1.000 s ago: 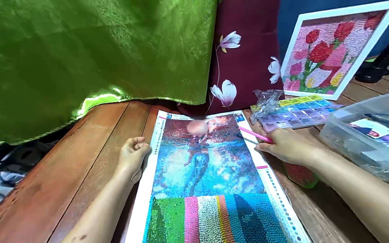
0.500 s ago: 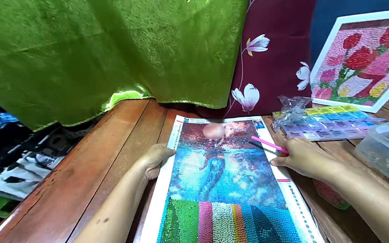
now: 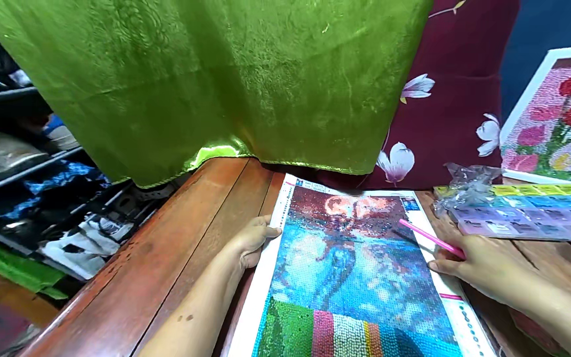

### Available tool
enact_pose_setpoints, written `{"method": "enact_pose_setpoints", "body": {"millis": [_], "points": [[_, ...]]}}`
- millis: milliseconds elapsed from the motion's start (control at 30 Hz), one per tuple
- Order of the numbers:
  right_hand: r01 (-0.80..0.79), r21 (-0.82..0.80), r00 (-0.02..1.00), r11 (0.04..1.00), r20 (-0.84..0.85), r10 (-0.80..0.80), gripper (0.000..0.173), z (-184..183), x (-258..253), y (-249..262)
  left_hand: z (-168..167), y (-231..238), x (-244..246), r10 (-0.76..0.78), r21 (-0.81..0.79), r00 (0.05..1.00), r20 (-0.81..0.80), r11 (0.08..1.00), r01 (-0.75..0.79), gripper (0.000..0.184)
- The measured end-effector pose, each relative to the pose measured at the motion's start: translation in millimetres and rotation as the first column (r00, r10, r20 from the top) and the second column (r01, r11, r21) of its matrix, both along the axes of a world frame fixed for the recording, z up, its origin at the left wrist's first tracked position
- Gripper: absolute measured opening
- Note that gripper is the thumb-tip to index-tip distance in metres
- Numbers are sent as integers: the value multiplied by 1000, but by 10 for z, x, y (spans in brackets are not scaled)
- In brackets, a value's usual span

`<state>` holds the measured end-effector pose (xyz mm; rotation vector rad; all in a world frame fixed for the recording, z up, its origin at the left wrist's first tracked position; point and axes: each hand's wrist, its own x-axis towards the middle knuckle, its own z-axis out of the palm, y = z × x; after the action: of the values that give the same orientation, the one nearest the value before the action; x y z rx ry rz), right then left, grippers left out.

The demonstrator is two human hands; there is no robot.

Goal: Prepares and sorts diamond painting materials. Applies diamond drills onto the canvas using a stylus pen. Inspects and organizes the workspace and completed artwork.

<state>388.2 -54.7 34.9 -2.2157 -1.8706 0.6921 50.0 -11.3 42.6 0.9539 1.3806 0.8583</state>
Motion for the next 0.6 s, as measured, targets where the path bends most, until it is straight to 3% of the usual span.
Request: {"method": "enact_pose_setpoints", "body": {"millis": [167, 367, 500, 600], "points": [[82, 148, 974, 986, -221, -48, 24, -86, 139, -10, 154, -4, -86, 27, 50, 990, 136, 998, -34, 24], [169, -9, 826, 986, -544, -147, 22, -79, -37, 39, 187, 5, -239, -1, 177, 954, 300, 983, -55, 30], [238, -185, 529, 953, -799, -287, 29, -46, -192, 28, 204, 4, -304, -31, 234, 923, 385, 970, -65, 34], [287, -196, 402, 938, -864, -303, 24, 3, -198, 21, 230, -4, -302, -36, 256, 917, 397, 964, -72, 34]]}}
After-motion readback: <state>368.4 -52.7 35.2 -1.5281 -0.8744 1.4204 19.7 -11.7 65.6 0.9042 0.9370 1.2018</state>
